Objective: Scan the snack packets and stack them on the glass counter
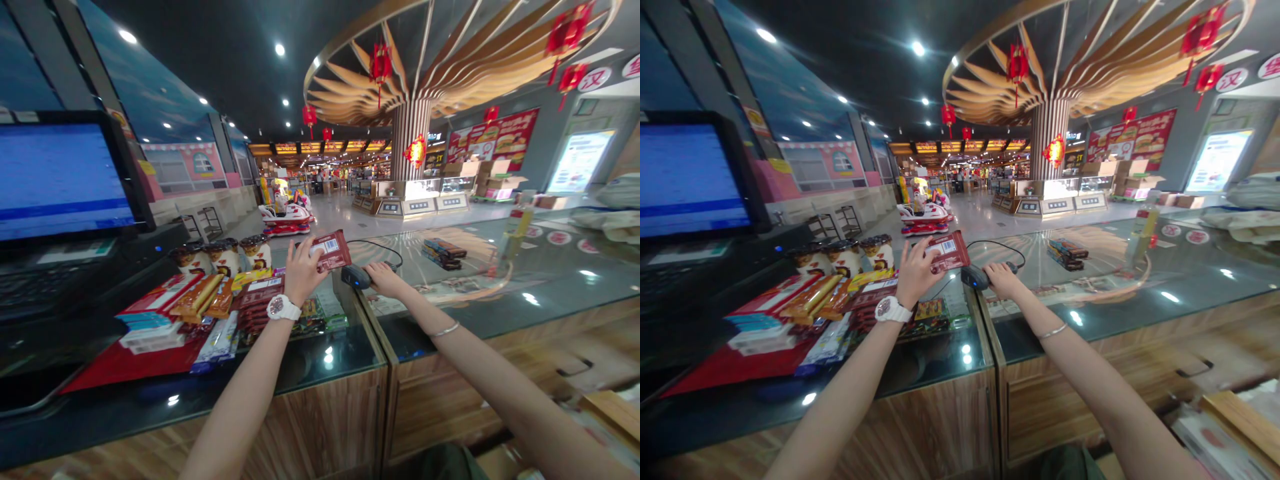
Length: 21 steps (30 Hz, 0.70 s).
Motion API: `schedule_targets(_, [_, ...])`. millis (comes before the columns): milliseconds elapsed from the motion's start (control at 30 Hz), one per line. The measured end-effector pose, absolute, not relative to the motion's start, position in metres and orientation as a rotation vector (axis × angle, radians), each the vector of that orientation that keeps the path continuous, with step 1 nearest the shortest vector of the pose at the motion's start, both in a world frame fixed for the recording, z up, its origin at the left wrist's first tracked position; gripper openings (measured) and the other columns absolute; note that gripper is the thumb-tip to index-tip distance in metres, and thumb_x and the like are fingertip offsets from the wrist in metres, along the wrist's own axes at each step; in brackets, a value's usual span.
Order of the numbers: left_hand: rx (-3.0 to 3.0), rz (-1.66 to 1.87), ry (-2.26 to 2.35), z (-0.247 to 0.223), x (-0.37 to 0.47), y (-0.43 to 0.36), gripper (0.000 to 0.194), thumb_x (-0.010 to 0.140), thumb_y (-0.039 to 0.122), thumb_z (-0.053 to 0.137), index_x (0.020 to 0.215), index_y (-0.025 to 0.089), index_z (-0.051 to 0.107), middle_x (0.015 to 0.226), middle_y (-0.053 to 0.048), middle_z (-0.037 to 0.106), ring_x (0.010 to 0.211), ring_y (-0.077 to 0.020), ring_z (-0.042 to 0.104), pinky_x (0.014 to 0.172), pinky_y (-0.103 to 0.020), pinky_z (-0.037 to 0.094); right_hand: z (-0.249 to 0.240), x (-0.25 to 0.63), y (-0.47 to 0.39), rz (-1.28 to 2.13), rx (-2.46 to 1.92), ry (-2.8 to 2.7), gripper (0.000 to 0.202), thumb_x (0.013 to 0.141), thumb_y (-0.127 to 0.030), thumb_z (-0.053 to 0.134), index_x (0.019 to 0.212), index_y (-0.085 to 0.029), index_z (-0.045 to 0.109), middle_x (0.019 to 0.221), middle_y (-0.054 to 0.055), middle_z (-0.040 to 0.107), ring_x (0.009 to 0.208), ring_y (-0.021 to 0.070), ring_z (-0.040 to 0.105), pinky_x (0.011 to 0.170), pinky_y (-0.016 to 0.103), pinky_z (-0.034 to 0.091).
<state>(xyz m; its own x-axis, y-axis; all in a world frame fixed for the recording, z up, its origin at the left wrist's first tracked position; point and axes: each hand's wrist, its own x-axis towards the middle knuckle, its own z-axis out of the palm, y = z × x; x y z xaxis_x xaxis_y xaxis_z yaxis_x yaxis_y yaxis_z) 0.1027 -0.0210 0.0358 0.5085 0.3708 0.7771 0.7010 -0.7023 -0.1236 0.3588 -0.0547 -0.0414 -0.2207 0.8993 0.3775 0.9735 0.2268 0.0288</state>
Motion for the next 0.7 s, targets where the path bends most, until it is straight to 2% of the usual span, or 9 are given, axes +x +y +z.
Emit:
schedule_targets(267, [-2.243, -1.153, -0.955, 0.042, 0.097, -0.02, 0.031, 0.078, 0.032, 0.069, 0.106, 0.022, 0.061, 0.144, -0.014, 0.051, 0.135, -0.0306, 0.047, 0.121, -0.057, 0.022, -0.027, 0.365, -0.064, -0.331, -1.606, -2.038, 0.045, 0.079, -0.013, 0.046, 0.123, -0.011, 0.055, 0.115, 0.017, 0.064, 0.11, 0.0292, 0.057, 0.095, 0.042, 0.044])
schedule_targets(367, [-2.223, -1.187, -0.974, 0.043, 0.093, -0.017, 0.033, 0.076, 0.03, 0.071, 0.107, 0.023, 0.061, 0.144, -0.012, 0.051, 0.134, -0.0311, 0.047, 0.121, -0.058, 0.022, -0.024, 0.368, -0.067, -0.285, -1.452, -1.939, 0.052, 0.076, -0.016, 0.049, 0.127, -0.014, 0.054, 0.121, 0.015, 0.065, 0.114, 0.0292, 0.058, 0.097, 0.043, 0.045])
schedule_targets(467, [-2.209, -1.176, -0.981, 0.044, 0.09, -0.015, 0.034, 0.075, 0.03, 0.072, 0.107, 0.024, 0.061, 0.143, -0.012, 0.052, 0.134, -0.0312, 0.048, 0.12, -0.058, 0.022, -0.023, 0.366, -0.072, -0.275, -1.282, -1.838, 0.058, 0.077, -0.022, 0.052, 0.135, -0.018, 0.051, 0.128, 0.013, 0.063, 0.12, 0.0305, 0.056, 0.101, 0.046, 0.045])
schedule_targets(700, [-2.193, -1.144, -1.042, 0.042, 0.089, -0.014, 0.031, 0.075, 0.027, 0.071, 0.104, 0.023, 0.062, 0.144, -0.012, 0.052, 0.133, -0.0313, 0.048, 0.12, -0.058, 0.023, -0.014, 0.344, -0.085, -0.286, -1.084, -1.758, 0.05, 0.081, -0.03, 0.058, 0.129, -0.02, 0.056, 0.126, 0.012, 0.061, 0.125, 0.0305, 0.054, 0.105, 0.045, 0.045])
